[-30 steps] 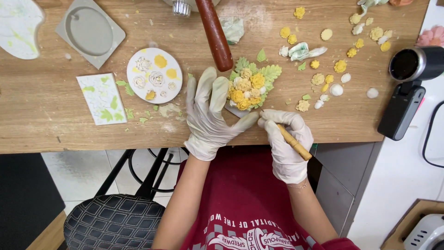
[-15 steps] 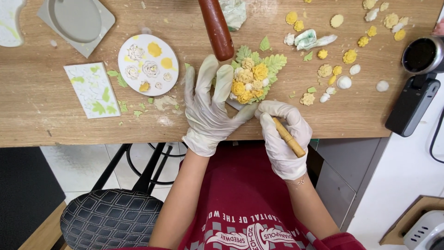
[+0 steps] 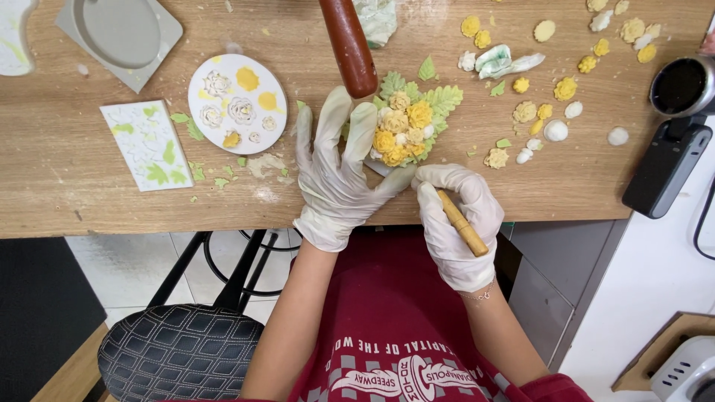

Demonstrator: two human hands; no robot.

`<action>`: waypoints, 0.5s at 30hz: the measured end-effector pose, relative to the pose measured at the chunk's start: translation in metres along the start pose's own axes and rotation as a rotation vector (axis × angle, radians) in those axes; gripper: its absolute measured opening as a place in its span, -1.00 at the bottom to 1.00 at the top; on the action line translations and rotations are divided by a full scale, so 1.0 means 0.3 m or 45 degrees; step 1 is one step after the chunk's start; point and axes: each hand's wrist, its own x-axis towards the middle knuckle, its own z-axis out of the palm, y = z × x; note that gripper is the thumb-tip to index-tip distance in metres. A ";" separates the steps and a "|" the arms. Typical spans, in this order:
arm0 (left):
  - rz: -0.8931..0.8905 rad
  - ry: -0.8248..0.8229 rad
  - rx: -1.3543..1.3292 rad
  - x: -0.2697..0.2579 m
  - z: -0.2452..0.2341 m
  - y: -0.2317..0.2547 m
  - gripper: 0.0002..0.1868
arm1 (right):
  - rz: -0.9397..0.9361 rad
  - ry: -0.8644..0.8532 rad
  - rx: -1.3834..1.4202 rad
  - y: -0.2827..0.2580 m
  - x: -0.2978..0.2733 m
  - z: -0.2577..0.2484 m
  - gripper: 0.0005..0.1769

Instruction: Decorate a candle by attaching pre-made wax flowers using melted wax as adhesive.

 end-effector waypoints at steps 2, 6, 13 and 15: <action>-0.001 -0.001 0.000 0.004 -0.002 0.002 -0.01 | -0.039 0.003 -0.082 -0.011 0.007 0.001 -0.90; -0.005 0.000 -0.007 0.001 0.002 0.000 -0.01 | -0.123 0.004 -0.245 -0.021 0.014 -0.006 -0.88; 0.002 -0.004 -0.017 0.000 0.001 0.000 -0.06 | -0.157 0.005 -0.291 -0.030 0.014 -0.005 -0.87; 0.004 -0.006 -0.008 0.004 -0.002 0.001 -0.07 | -0.214 0.001 -0.256 -0.034 0.026 0.001 -0.86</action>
